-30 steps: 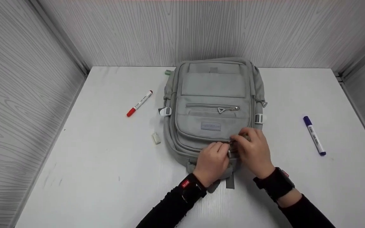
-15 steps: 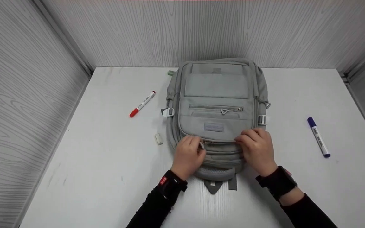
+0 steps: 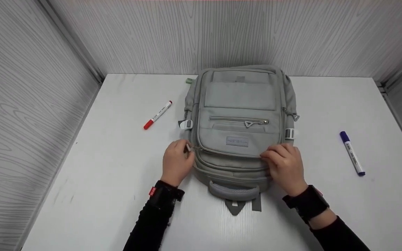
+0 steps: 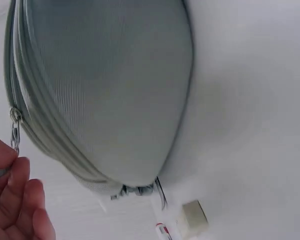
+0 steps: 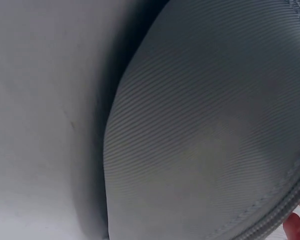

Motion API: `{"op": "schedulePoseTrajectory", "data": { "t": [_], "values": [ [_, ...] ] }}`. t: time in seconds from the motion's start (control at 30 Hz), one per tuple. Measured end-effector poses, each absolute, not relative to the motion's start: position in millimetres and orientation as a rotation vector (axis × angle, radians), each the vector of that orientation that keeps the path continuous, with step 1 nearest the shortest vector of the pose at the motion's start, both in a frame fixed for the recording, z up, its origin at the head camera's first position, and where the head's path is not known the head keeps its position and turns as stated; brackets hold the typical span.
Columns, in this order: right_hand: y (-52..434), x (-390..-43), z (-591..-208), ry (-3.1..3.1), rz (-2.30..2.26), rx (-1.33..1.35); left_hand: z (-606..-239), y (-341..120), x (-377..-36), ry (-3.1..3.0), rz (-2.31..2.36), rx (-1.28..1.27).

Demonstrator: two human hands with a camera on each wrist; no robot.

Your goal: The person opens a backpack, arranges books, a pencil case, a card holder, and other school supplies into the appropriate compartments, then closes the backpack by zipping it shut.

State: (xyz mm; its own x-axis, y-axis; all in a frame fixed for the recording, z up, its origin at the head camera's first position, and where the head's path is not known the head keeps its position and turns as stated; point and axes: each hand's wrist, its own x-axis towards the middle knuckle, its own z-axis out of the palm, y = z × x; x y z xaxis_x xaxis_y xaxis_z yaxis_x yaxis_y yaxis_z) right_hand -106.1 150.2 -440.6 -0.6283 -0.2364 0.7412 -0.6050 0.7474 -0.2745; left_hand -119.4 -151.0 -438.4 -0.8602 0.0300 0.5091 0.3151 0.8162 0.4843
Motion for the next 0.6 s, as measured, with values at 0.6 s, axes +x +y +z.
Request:
{"op": "schedulePoseTrajectory", "data": {
  "t": [0.6],
  "values": [
    [155, -112, -449, -2.163, 0.761, 0.726, -413, -157, -203, -2.661, -0.502, -0.209]
  ]
}}
